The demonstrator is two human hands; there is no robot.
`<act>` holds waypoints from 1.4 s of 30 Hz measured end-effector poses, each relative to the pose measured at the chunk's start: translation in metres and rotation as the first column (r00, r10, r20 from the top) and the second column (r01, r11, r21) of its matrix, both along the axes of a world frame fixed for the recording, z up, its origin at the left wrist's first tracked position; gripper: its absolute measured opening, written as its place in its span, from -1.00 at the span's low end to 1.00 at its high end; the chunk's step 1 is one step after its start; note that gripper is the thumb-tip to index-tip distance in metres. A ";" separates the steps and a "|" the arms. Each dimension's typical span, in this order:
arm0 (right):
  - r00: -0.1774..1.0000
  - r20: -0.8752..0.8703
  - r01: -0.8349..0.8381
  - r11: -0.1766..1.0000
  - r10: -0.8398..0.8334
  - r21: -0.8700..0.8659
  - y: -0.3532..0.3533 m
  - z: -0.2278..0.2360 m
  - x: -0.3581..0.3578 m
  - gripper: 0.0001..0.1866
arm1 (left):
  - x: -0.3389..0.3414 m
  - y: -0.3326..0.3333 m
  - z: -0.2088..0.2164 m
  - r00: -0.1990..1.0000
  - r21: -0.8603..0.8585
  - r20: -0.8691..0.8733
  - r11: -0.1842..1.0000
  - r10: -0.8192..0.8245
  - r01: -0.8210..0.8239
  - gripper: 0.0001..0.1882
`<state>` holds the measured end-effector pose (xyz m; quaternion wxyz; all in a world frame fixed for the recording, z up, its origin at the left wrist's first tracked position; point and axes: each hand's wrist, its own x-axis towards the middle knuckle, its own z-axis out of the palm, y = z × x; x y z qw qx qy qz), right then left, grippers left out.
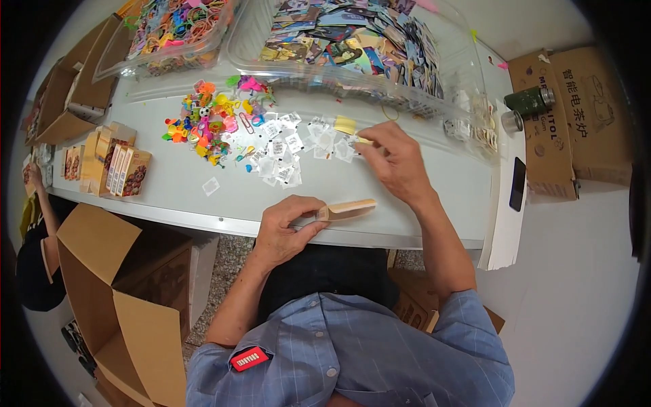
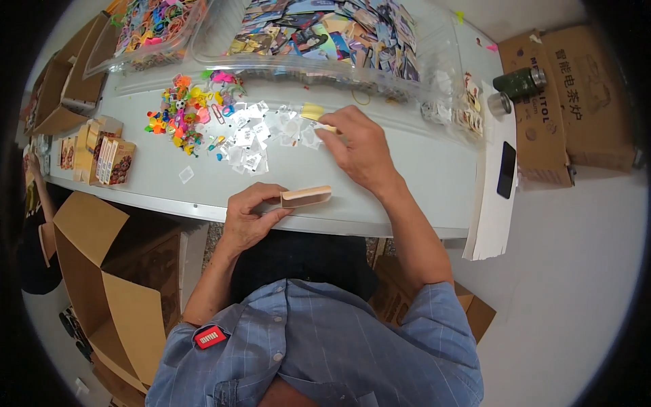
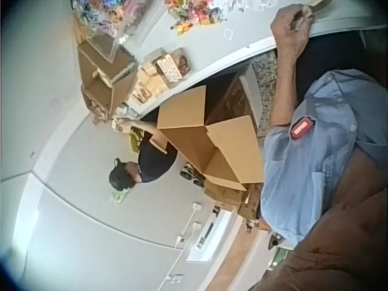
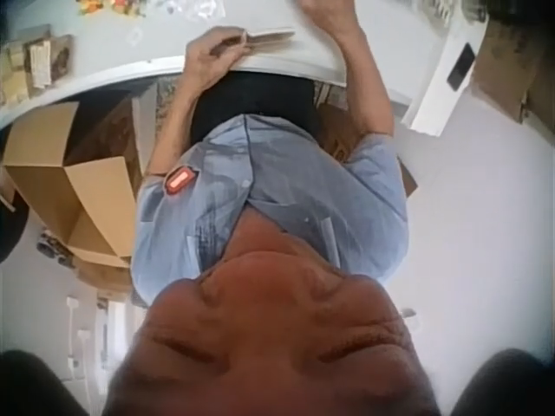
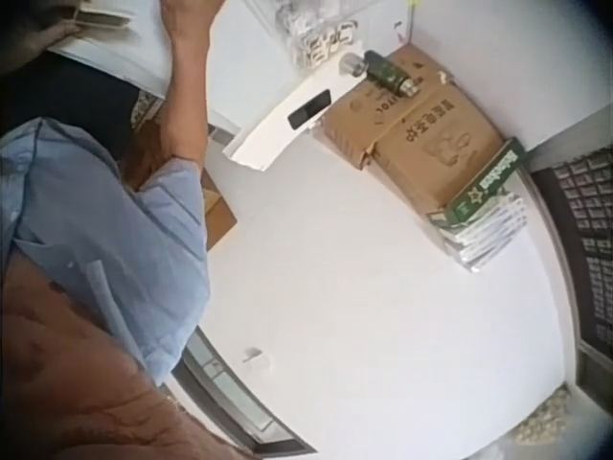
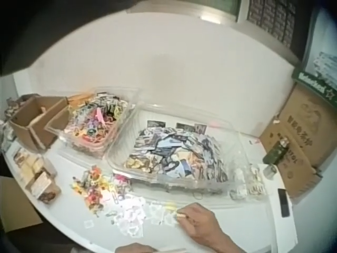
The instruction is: Packing small plastic toy parts into cardboard boxes.
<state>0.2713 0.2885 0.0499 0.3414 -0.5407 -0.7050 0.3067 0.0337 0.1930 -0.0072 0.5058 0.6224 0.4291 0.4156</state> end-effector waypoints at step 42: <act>0.893 0.308 -0.429 0.829 0.328 0.360 -0.030 0.035 -0.002 -0.79 | 0.012 -0.002 -0.002 0.985 -0.072 0.056 0.984 0.166 -0.162 -0.62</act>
